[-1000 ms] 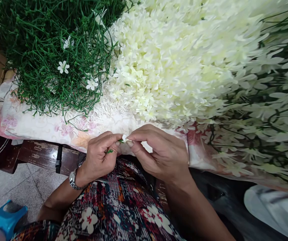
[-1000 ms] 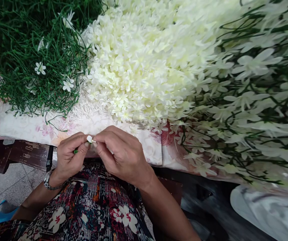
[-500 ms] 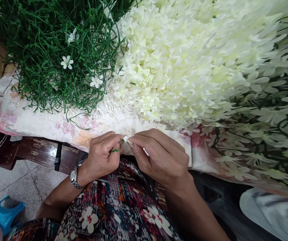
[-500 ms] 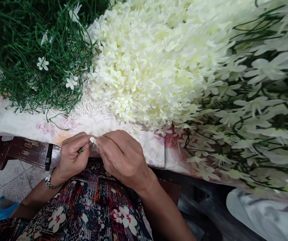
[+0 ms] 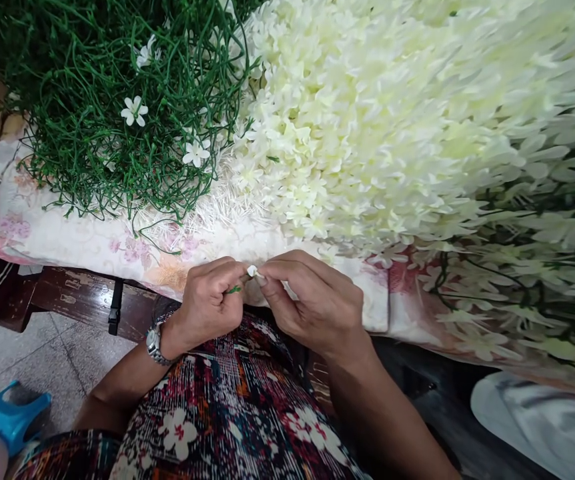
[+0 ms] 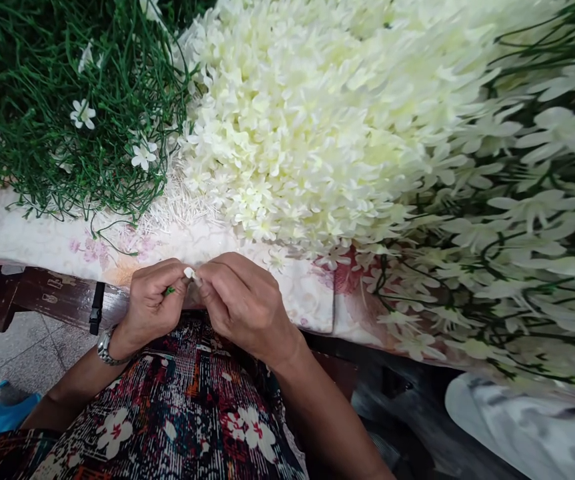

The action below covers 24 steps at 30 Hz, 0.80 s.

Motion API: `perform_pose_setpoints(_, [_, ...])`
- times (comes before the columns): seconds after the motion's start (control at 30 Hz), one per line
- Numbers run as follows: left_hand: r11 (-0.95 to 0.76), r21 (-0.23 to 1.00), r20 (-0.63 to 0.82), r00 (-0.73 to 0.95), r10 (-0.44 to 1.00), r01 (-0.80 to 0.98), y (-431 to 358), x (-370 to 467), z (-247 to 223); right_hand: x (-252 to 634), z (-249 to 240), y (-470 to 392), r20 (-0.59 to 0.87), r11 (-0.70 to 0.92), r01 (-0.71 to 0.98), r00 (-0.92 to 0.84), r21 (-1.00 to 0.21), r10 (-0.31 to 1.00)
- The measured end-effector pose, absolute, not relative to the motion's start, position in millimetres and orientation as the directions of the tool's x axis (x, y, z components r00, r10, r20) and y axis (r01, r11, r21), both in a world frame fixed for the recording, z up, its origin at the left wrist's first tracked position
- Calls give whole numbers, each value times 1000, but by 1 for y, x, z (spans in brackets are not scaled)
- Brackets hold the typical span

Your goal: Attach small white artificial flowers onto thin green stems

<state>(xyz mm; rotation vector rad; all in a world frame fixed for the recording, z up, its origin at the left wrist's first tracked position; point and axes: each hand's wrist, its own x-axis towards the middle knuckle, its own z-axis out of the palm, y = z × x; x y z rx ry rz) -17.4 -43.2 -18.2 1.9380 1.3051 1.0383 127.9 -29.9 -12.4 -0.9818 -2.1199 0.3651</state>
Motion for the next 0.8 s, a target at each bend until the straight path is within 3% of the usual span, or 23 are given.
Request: perform_pose_setpoints(0.8, [-366, 750, 282, 235, 930, 551, -43, -15, -21, 129, -12, -28, 463, 657, 561, -467, -504, 754])
